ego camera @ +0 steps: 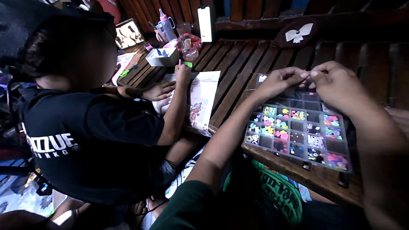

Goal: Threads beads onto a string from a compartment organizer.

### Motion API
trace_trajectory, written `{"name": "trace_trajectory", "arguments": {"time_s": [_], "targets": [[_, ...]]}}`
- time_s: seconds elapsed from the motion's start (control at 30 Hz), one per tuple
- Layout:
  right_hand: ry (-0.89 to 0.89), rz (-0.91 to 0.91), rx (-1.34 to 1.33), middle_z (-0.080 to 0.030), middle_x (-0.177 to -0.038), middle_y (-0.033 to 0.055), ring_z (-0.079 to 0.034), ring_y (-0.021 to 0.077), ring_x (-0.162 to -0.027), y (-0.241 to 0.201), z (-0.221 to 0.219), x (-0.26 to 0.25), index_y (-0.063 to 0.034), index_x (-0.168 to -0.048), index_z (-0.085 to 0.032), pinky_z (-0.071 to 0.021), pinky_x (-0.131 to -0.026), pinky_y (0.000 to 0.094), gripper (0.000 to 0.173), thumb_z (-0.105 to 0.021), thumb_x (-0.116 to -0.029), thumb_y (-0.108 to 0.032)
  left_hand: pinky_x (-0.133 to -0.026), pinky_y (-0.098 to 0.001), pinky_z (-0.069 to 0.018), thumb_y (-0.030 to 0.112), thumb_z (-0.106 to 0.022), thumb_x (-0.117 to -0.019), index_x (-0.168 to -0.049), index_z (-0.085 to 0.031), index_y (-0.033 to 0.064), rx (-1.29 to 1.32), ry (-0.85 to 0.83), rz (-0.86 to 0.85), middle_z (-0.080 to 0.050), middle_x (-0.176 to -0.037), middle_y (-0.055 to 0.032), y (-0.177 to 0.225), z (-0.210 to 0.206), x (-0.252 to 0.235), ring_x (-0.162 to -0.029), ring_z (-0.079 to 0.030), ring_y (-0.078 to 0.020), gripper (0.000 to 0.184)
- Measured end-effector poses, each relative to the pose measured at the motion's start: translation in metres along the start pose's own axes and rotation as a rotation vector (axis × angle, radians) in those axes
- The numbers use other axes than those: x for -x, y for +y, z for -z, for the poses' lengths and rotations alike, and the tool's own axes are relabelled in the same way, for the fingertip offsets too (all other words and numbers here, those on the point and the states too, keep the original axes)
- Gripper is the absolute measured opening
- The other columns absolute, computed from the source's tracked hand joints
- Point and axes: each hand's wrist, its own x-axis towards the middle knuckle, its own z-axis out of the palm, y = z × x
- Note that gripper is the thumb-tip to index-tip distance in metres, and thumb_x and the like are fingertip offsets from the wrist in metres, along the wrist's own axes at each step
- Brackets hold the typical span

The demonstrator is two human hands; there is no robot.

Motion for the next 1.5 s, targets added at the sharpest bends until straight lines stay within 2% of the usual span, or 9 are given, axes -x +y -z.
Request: {"name": "trace_trajectory", "arguments": {"time_s": [0.1,0.33,0.47,0.63,0.73,0.8,0.9,1.1,1.5], "targets": [[-0.022,-0.034,-0.052,-0.059,-0.109,0.0325,-0.059,0.0416,-0.095,0.0012,0.0024,-0.0002,0.0096,-0.131,-0.051,-0.0438,-0.086,0.0616,0.035,-0.037,-0.113,-0.018,-0.079,-0.0235,-0.0528,-0.003,-0.052,-0.103,-0.111,-0.062,-0.0118,-0.029,0.02,-0.032,-0.064,-0.096,-0.0108,-0.0015,0.0012,-0.0007,-0.082,-0.059,-0.0067,0.016],[-0.038,-0.08,-0.267,-0.056,-0.101,0.0142,-0.055,0.0141,-0.083,0.0016,0.0024,-0.0018,0.0058,-0.128,-0.052,-0.0482,-0.079,0.0347,0.032,-0.038,-0.1124,-0.018,-0.079,-0.0224,-0.0534,0.0,-0.051,-0.1043,-0.112,-0.061,-0.0106,-0.018,0.058,-0.057,-0.064,-0.095,-0.0076,-0.0001,0.0022,0.0001,-0.081,-0.06,-0.0052,0.017],[-0.032,-0.114,-0.327,-0.058,-0.107,0.015,-0.057,0.0139,-0.086,-0.0005,0.0056,-0.0011,0.0052,-0.132,-0.053,-0.0501,-0.081,0.0327,0.033,-0.039,-0.1122,-0.018,-0.076,-0.0221,-0.0541,0.005,-0.047,-0.1065,-0.111,-0.06,-0.0028,0.07,0.067,-0.048,-0.063,-0.095,-0.0012,-0.0003,0.0038,-0.0008,-0.081,-0.061,-0.0041,0.015],[-0.086,-0.144,-0.386,-0.056,-0.105,0.0114,-0.056,0.0105,-0.083,-0.0003,0.0043,-0.0037,0.0044,-0.13,-0.054,-0.0503,-0.079,0.028,0.032,-0.04,-0.1122,-0.018,-0.076,-0.0235,-0.0541,0.01,-0.041,-0.109,-0.111,-0.059,0.0048,0.225,0.076,-0.013,-0.063,-0.098,0.0006,-0.0016,0.008,-0.0018,-0.084,-0.061,-0.0055,0.019],[-0.079,-0.137,-0.396,-0.057,-0.106,0.011,-0.058,0.0103,-0.083,0.0037,0.0017,-0.0052,0.0026,-0.131,-0.054,-0.0515,-0.078,0.0284,0.032,-0.043,-0.1115,-0.021,-0.072,-0.0234,-0.0537,0.007,-0.042,-0.1081,-0.11,-0.059,0.0027,0.264,0.107,-0.02,-0.065,-0.095,-0.001,-0.0041,0.0069,-0.0033,-0.079,-0.061,-0.0067,0.018],[-0.04,-0.1,-0.394,-0.06,-0.111,0.0127,-0.061,0.0136,-0.086,0.0056,0.0003,-0.0059,0.0,-0.133,-0.053,-0.0537,-0.08,0.0341,0.034,-0.046,-0.1106,-0.025,-0.071,-0.0234,-0.0538,0.004,-0.044,-0.1071,-0.112,-0.059,-0.0019,0.227,0.115,-0.027,-0.063,-0.091,-0.0018,-0.0059,0.0061,-0.0033,-0.077,-0.06,-0.0065,0.017],[-0.013,0.02,-0.36,-0.062,-0.121,0.012,-0.063,0.011,-0.094,0.0038,0.0014,-0.0047,-0.0043,-0.136,-0.055,-0.0535,-0.084,0.032,0.035,-0.052,-0.1083,-0.025,-0.071,-0.0235,-0.0523,0.003,-0.047,-0.1061,-0.113,-0.061,-0.0055,0.161,0.084,-0.018,-0.062,-0.09,-0.0029,-0.0047,0.0046,-0.0024,-0.076,-0.058,-0.0059,0.018],[0.099,0.101,-0.337,-0.066,-0.104,0.008,-0.059,0.0014,-0.081,0.0033,-0.0004,-0.0028,0.0009,-0.118,-0.066,-0.0522,-0.078,0.0219,0.023,-0.065,-0.1,-0.014,-0.072,-0.0224,-0.0517,0.001,-0.051,-0.1044,-0.106,-0.064,-0.0073,0.145,0.045,0.013,-0.061,-0.085,-0.0031,-0.0022,0.0033,-0.0012,-0.074,-0.057,-0.0053,0.015],[0.151,0.114,-0.476,-0.065,-0.095,-0.0022,-0.06,-0.0037,-0.078,0.0066,-0.002,-0.0038,-0.0022,-0.106,-0.066,-0.0528,-0.074,0.0163,0.012,-0.069,-0.0968,-0.01,-0.071,-0.0217,-0.0515,0.0,-0.05,-0.1046,-0.106,-0.063,-0.007,0.166,0.037,0.016,-0.061,-0.085,-0.0021,-0.0031,0.0033,-0.004,-0.073,-0.056,-0.0042,0.015]]}}
